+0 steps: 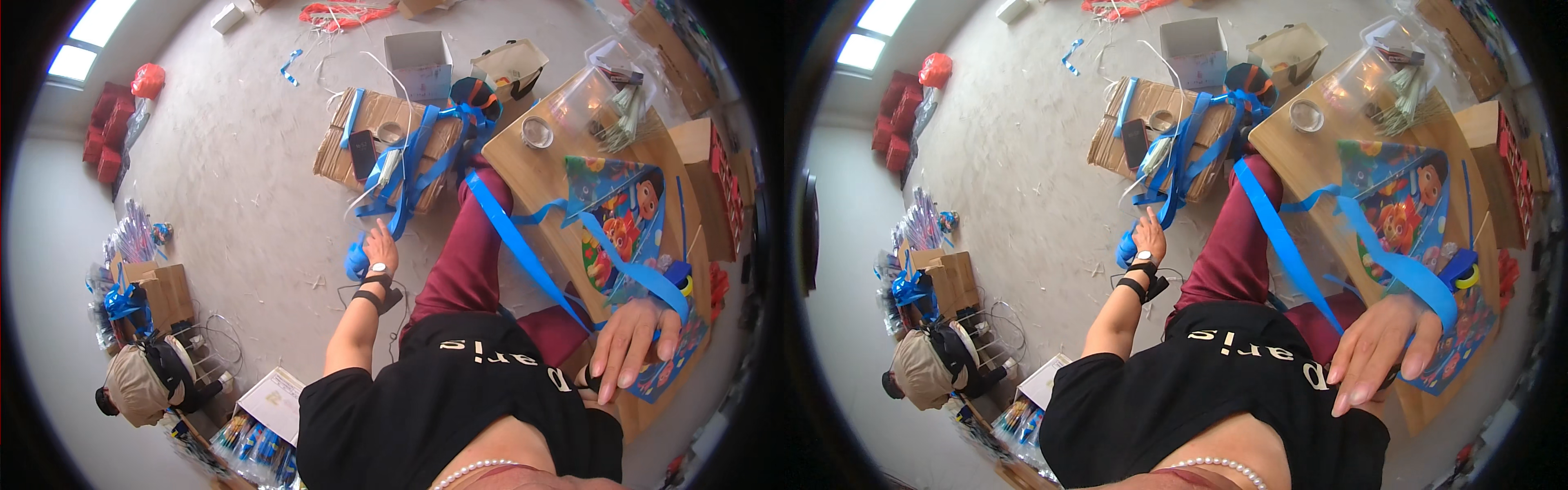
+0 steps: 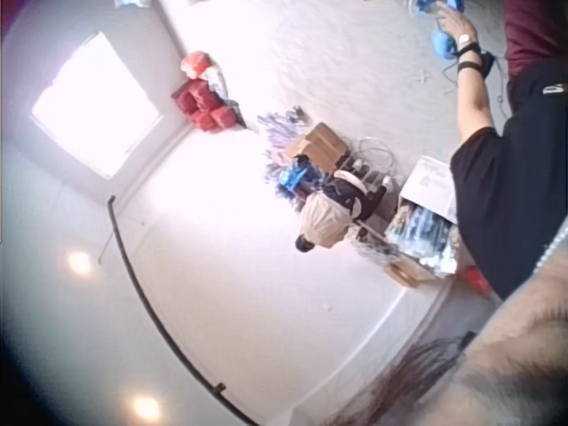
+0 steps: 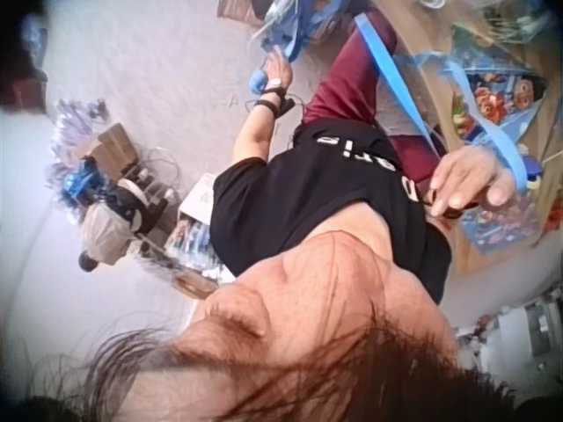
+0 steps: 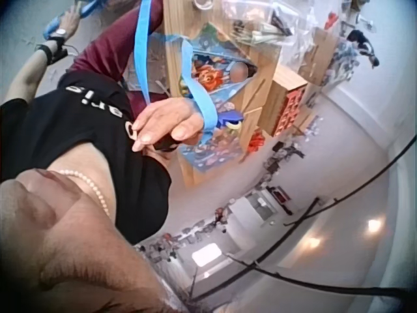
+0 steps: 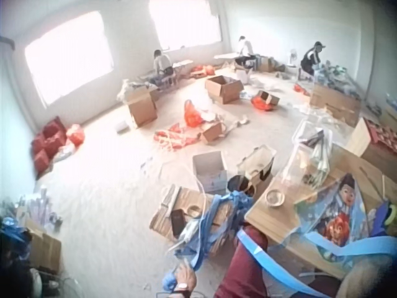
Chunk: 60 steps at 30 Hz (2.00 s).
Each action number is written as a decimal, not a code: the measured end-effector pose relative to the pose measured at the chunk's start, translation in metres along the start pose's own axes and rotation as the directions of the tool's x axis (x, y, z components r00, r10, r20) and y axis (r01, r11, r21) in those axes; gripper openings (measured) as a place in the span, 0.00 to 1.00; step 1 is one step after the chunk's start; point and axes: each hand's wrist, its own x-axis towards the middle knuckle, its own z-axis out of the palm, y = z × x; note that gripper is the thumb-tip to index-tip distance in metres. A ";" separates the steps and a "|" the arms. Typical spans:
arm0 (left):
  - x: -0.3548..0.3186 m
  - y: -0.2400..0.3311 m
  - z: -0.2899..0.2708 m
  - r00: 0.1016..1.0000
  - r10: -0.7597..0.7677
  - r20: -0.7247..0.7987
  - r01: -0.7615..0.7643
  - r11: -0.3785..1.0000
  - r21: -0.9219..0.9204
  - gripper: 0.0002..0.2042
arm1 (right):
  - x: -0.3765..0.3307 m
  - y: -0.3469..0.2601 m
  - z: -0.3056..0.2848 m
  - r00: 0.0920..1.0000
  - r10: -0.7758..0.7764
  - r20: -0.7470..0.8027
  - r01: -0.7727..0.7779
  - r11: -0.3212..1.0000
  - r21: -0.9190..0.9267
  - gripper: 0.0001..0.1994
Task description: Assembling character-printed kites by attaching blue ribbons to the sheets.
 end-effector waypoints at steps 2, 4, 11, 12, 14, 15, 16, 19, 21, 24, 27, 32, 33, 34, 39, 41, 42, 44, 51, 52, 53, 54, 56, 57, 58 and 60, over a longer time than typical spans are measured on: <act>-0.001 0.001 0.005 0.999 -0.033 -0.020 0.033 0.999 -0.016 0.30 | -0.011 0.001 0.001 0.983 0.160 0.092 -0.161 0.987 0.001 0.23; 0.000 0.002 0.004 0.997 -0.065 0.035 0.068 0.996 -0.062 0.31 | -0.005 0.007 0.022 0.991 -0.030 -0.127 0.033 0.999 0.025 0.27; -0.008 -0.018 0.030 0.974 -0.014 0.227 0.114 0.893 -0.436 0.27 | 0.001 -0.015 0.077 0.855 -0.407 -0.322 0.379 0.913 -0.149 0.27; -0.007 -0.026 0.043 0.973 -0.018 0.229 0.118 0.893 -0.434 0.27 | 0.000 -0.017 0.080 0.842 -0.425 -0.333 0.393 0.905 -0.162 0.27; 0.002 -0.032 0.063 0.969 0.059 0.240 0.081 0.841 -0.536 0.28 | -0.003 -0.020 0.088 0.811 -0.460 -0.363 0.411 0.888 -0.205 0.26; 0.010 -0.030 0.069 0.905 0.073 0.419 0.240 0.726 -0.645 0.27 | -0.004 -0.022 0.091 0.793 -0.476 -0.379 0.417 0.879 -0.233 0.26; 0.014 -0.029 0.076 0.903 0.082 0.422 0.236 0.726 -0.646 0.27 | -0.006 -0.023 0.094 0.776 -0.494 -0.393 0.422 0.869 -0.257 0.26; 0.023 -0.023 0.081 0.890 0.184 0.417 0.162 0.727 -0.668 0.26 | -0.016 -0.022 0.100 0.720 -0.546 -0.427 0.442 0.836 -0.324 0.26; 0.030 -0.025 0.083 0.861 0.200 0.467 0.168 0.755 -0.634 0.22 | -0.020 -0.023 0.102 0.680 -0.581 -0.447 0.453 0.812 -0.368 0.25; 0.042 -0.039 0.090 0.850 0.141 0.507 0.168 0.841 -0.515 0.18 | -0.027 -0.025 0.102 0.618 -0.635 -0.464 0.479 0.772 -0.418 0.25; 0.060 -0.045 0.085 0.938 -0.034 0.346 0.210 0.847 -0.488 0.14 | -0.037 -0.027 0.103 0.552 -0.682 -0.480 0.498 0.731 -0.467 0.24; 0.134 -0.011 0.042 0.930 -0.259 -0.261 0.058 0.804 -0.591 0.12 | -0.084 -0.038 0.139 0.445 -0.607 -0.658 0.377 0.794 -0.477 0.23; 0.149 -0.009 0.031 0.929 -0.257 -0.264 0.056 0.807 -0.588 0.12 | -0.135 -0.033 0.154 0.398 -0.461 -0.793 0.300 0.882 -0.363 0.23; 0.162 -0.009 0.024 0.929 -0.269 -0.256 0.074 0.811 -0.581 0.15 | -0.118 -0.006 0.126 0.192 -0.570 -0.799 0.368 0.796 -0.480 0.22; 0.192 -0.020 0.012 0.917 -0.379 -0.121 0.265 0.808 -0.526 0.21 | -0.109 0.064 0.059 -0.288 -0.442 -0.850 0.279 0.810 -0.516 0.24; 0.198 -0.011 0.009 0.909 -0.409 -0.078 0.320 0.807 -0.497 0.20 | -0.102 0.077 0.049 -0.399 -0.379 -0.835 0.197 0.854 -0.481 0.25; 0.201 -0.008 0.008 0.894 -0.445 -0.042 0.377 0.802 -0.463 0.20 | -0.096 0.082 0.045 -0.444 -0.333 -0.832 0.142 0.891 -0.431 0.25; 0.201 -0.009 0.009 0.903 -0.426 -0.057 0.347 0.800 -0.489 0.20 | -0.093 0.092 0.037 -0.494 -0.287 -0.821 0.091 0.922 -0.377 0.24; 0.201 -0.019 0.010 0.933 -0.352 0.073 0.332 0.767 -0.548 0.14 | -0.093 0.110 0.023 -0.509 -0.235 -0.828 0.138 0.927 -0.347 0.24; 0.201 -0.026 0.010 0.947 -0.306 0.103 0.308 0.764 -0.567 0.12 | -0.091 0.112 0.021 -0.508 -0.233 -0.829 0.143 0.927 -0.348 0.24; 0.200 -0.033 0.010 0.946 -0.307 0.100 0.308 0.766 -0.564 0.12 | -0.091 0.113 0.020 -0.519 -0.229 -0.823 0.120 0.934 -0.336 0.24; 0.198 -0.040 0.010 0.948 -0.317 0.037 0.276 0.757 -0.592 0.11 | -0.091 0.115 0.019 -0.529 -0.226 -0.818 0.099 0.941 -0.323 0.24; 0.189 -0.035 0.007 0.949 -0.314 -0.020 0.236 0.750 -0.618 0.10 | -0.092 0.118 0.019 -0.526 -0.223 -0.821 0.097 0.943 -0.318 0.24; 0.180 -0.013 -0.001 0.935 -0.285 -0.209 0.106 0.791 -0.602 0.09 | -0.092 0.118 0.023 -0.533 -0.240 -0.812 0.086 0.939 -0.334 0.24; 0.169 0.004 -0.007 0.882 -0.254 -0.398 -0.013 0.829 -0.559 0.08 | -0.092 0.118 0.026 -0.531 -0.252 -0.809 0.084 0.934 -0.346 0.24; 0.139 0.028 -0.002 0.890 -0.261 -0.374 -0.095 0.695 -0.712 0.11 | -0.094 0.120 0.025 -0.522 -0.245 -0.817 0.102 0.933 -0.345 0.24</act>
